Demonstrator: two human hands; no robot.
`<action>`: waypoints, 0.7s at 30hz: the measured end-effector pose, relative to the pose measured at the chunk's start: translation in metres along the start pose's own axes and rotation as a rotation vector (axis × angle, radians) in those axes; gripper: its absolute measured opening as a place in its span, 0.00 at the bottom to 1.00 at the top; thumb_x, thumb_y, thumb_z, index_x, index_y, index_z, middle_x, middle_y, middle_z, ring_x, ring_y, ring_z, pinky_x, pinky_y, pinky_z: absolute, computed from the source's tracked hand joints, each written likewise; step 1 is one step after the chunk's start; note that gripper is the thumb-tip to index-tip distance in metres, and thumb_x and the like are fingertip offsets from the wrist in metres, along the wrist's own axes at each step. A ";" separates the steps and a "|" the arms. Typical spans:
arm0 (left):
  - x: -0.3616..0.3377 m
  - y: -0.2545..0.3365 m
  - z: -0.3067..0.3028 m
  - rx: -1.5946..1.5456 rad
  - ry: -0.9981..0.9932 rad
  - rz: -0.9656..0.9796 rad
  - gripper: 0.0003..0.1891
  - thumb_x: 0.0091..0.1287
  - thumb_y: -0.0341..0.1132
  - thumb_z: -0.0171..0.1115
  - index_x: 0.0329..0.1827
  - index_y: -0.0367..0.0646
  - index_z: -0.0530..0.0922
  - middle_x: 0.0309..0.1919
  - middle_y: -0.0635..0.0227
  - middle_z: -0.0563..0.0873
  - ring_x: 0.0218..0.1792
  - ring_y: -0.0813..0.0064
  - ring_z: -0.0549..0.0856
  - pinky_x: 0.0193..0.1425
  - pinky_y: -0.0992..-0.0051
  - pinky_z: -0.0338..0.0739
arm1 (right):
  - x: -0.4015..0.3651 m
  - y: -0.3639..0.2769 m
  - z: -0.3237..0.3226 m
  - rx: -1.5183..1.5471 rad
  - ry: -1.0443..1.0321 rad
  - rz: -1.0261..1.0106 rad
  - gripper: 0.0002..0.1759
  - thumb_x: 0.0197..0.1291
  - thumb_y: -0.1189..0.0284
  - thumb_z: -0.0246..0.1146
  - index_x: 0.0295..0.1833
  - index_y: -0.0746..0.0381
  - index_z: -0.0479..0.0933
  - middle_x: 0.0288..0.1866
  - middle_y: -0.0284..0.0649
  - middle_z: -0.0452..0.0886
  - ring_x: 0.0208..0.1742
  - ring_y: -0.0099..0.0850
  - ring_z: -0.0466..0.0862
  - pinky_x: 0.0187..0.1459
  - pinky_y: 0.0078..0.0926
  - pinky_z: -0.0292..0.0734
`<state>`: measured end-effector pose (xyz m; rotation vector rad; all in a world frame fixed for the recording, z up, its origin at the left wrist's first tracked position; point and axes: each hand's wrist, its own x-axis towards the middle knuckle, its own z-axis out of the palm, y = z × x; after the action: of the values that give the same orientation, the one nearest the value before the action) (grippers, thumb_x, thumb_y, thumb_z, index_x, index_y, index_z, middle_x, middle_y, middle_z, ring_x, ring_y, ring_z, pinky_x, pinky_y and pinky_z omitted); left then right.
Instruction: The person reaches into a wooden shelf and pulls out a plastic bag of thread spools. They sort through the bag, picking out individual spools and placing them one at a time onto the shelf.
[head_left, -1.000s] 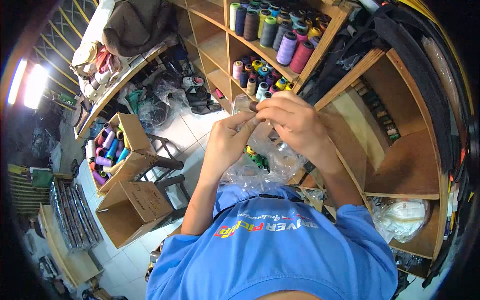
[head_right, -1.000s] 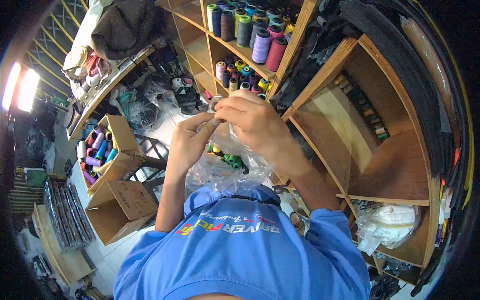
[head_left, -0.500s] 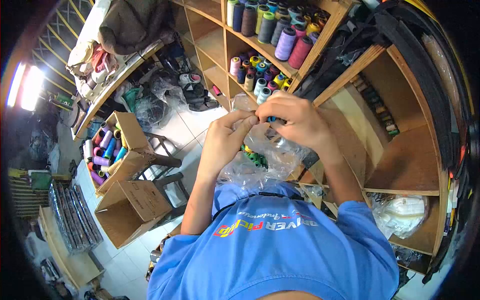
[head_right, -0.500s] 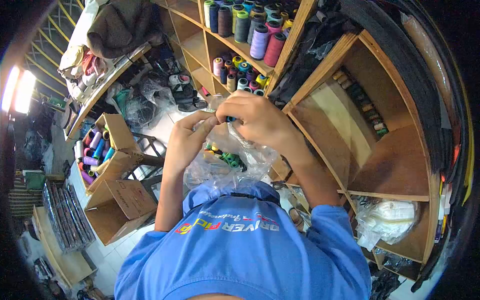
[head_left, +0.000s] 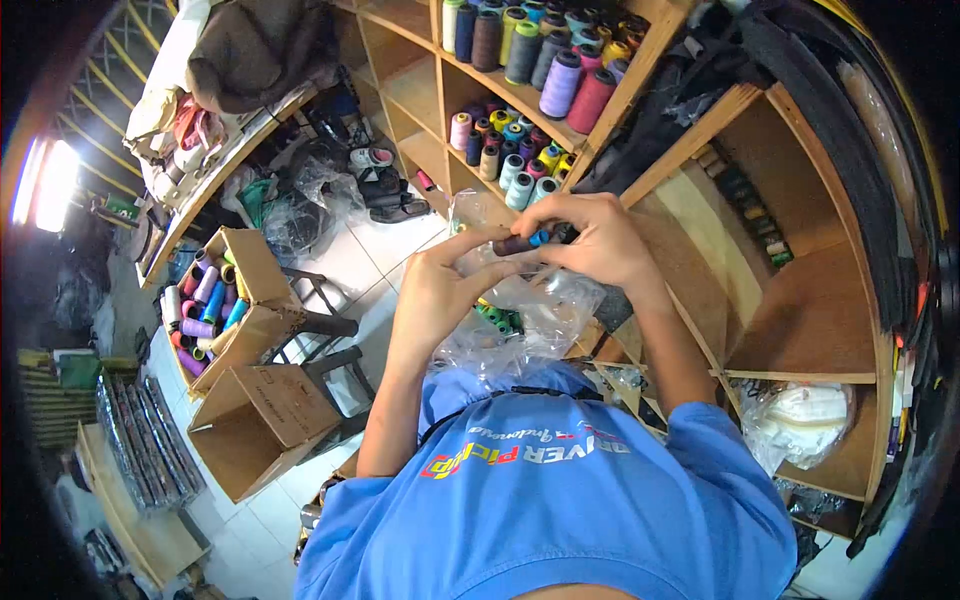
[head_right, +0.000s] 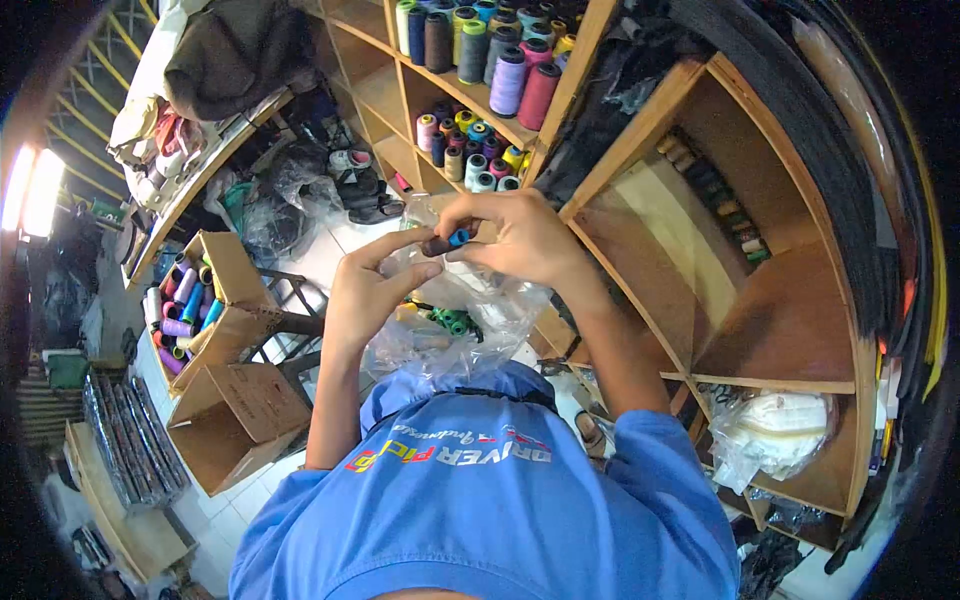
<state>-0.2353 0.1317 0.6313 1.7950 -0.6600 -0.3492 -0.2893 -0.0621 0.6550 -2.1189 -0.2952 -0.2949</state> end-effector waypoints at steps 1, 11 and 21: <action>0.000 -0.002 0.002 -0.001 0.011 0.003 0.16 0.55 0.36 0.70 0.46 0.42 0.83 0.23 0.76 0.81 0.24 0.91 0.74 0.28 0.84 0.68 | -0.001 0.002 -0.001 0.006 -0.012 -0.015 0.16 0.40 0.81 0.71 0.38 0.63 0.79 0.36 0.35 0.84 0.37 0.24 0.83 0.42 0.22 0.76; 0.002 -0.005 0.015 0.052 -0.086 -0.100 0.20 0.51 0.33 0.71 0.48 0.42 0.82 0.28 0.64 0.86 0.26 0.81 0.81 0.33 0.77 0.75 | -0.007 -0.004 -0.009 0.057 -0.115 -0.005 0.12 0.44 0.78 0.71 0.38 0.63 0.81 0.38 0.39 0.84 0.39 0.30 0.83 0.43 0.26 0.77; 0.010 -0.025 0.029 0.012 0.057 -0.137 0.30 0.50 0.37 0.73 0.59 0.42 0.76 0.26 0.70 0.80 0.22 0.85 0.69 0.26 0.79 0.68 | -0.078 0.015 -0.085 -0.112 0.606 0.358 0.11 0.52 0.73 0.68 0.42 0.64 0.83 0.40 0.36 0.83 0.42 0.22 0.80 0.43 0.18 0.74</action>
<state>-0.2364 0.1082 0.5996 1.8595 -0.5015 -0.3845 -0.3660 -0.1491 0.6632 -2.0321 0.4571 -0.7254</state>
